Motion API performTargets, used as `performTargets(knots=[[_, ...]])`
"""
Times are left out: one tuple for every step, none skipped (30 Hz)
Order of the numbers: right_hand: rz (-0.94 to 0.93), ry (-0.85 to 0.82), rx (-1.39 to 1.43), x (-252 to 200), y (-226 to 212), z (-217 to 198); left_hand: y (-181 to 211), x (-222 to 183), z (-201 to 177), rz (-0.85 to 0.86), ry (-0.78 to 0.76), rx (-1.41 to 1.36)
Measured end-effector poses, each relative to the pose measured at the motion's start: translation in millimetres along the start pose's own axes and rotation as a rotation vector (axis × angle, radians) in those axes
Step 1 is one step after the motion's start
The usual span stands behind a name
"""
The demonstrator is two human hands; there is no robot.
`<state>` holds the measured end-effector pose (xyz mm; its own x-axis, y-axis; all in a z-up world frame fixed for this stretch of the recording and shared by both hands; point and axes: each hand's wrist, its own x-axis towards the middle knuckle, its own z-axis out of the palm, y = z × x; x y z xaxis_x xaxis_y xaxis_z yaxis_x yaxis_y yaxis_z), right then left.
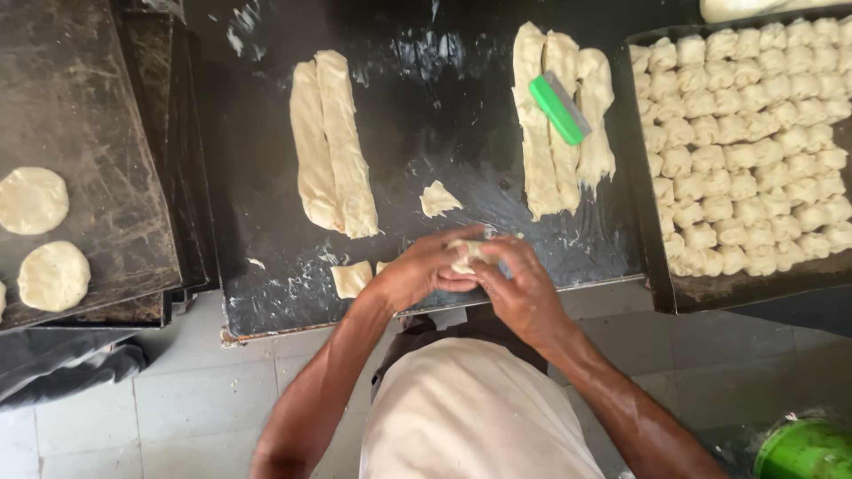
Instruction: The person takes pieces of dough from a work surface, shapes them into balls by hand, and places them onto a large metal tray.
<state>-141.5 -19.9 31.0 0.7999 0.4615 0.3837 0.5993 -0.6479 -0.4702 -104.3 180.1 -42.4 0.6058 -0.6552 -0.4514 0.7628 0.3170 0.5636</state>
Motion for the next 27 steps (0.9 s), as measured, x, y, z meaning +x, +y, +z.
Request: performTargets(knots=[[0.084, 0.053, 0.054, -2.0, 6.2, -2.5, -2.2, -2.7, 6.0, 0.122, -0.033, 0.071], [0.169, 0.105, 0.106, -3.4, 17.2, -9.2, -7.4, -6.1, 15.2, 0.243, -0.065, 0.143], [0.262, 0.17, 0.153, -3.7, 27.1, -12.3, -8.3, -8.0, 22.7, 0.357, -0.109, 0.225], [0.492, 0.069, 0.503, -4.1, 37.2, -13.9, -6.7, -9.3, 28.8, 0.382, -0.099, 0.259], [0.704, -0.04, 0.852, -2.5, 52.6, -18.2, -2.1, -6.4, 34.7, 0.419, -0.09, 0.293], [0.909, -0.158, 1.202, -2.0, 64.8, -19.6, 4.0, -2.7, 40.5, 0.457, -0.08, 0.327], [0.834, -0.139, 1.112, -4.7, 69.5, -16.9, 9.3, -0.6, 46.5, 0.437, 0.03, 0.547], [0.76, -0.118, 1.022, -8.3, 71.1, -14.5, 13.8, 2.2, 52.2, 0.411, 0.141, 0.765], [0.701, -0.104, 0.936, -14.0, 69.7, -14.6, 14.0, 3.3, 57.4, 0.366, 0.255, 0.974], [0.651, -0.186, 0.77, -13.9, 72.1, -16.1, 14.1, 7.8, 60.1, 0.299, 0.279, 1.02], [0.597, -0.256, 0.602, -8.7, 76.4, -18.4, 14.5, 15.8, 60.7, 0.236, 0.295, 1.072], [0.542, -0.324, 0.433, -5.8, 77.4, -24.1, 12.2, 23.4, 61.2, 0.172, 0.309, 1.124], [0.427, -0.321, 0.383, -3.6, 76.5, -31.6, 10.7, 31.6, 60.2, 0.192, 0.316, 0.998], [0.314, -0.318, 0.333, -3.9, 75.0, -40.3, 8.2, 39.8, 59.9, 0.211, 0.322, 0.872], [0.203, -0.312, 0.281, -5.1, 74.8, -46.8, 6.4, 47.7, 59.3, 0.229, 0.324, 0.749], [0.138, -0.264, 0.21, -6.7, 76.2, -50.1, 5.5, 55.1, 59.7, 0.157, 0.256, 0.508], [0.086, -0.211, 0.128, -11.1, 79.2, -53.4, 5.5, 65.5, 63.2, 0.078, 0.176, 0.27], [0.034, -0.16, 0.044, -17.0, 84.7, -56.5, 6.0, 75.6, 69.0, -0.005, 0.1, 0.031], [0.059, -0.085, 0.098, -26.5, 90.4, -61.4, 3.1, 81.9, 78.7, 0.022, 0.105, 0.147], [0.082, -0.009, 0.151, -37.0, 97.9, -66.5, -1.1, 85.0, 90.9, 0.052, 0.108, 0.262], [0.115, 0.076, 0.196, -48.7, 107.8, -72.5, -4.7, 91.7, 104.8, 0.076, 0.098, 0.382], [0.209, 0.089, 0.304, -55.7, 124.1, -75.1, -5.9, 102.6, 117.7, 0.198, 0.069, 0.489], [0.32, 0.111, 0.402, -61.9, 143.5, -77.0, -5.7, 116.1, 130.2, 0.31, 0.017, 0.587], [0.428, 0.141, 0.502, -71.4, 161.7, -82.4, -3.7, 130.1, 140.8, 0.427, -0.04, 0.677], [0.559, 0.227, 0.786, -78.9, 179.5, -87.5, -1.8, 141.8, 149.7, 0.508, -0.04, 0.765], [0.676, 0.324, 1.072, -80.6, 196.3, -89.7, 1.7, 152.7, 156.4, 0.593, -0.041, 0.849], [0.762, 0.413, 1.375, -80.7, 212.0, -96.1, 5.4, 159.6, 161.4, 0.559, 0.086, 0.75]])
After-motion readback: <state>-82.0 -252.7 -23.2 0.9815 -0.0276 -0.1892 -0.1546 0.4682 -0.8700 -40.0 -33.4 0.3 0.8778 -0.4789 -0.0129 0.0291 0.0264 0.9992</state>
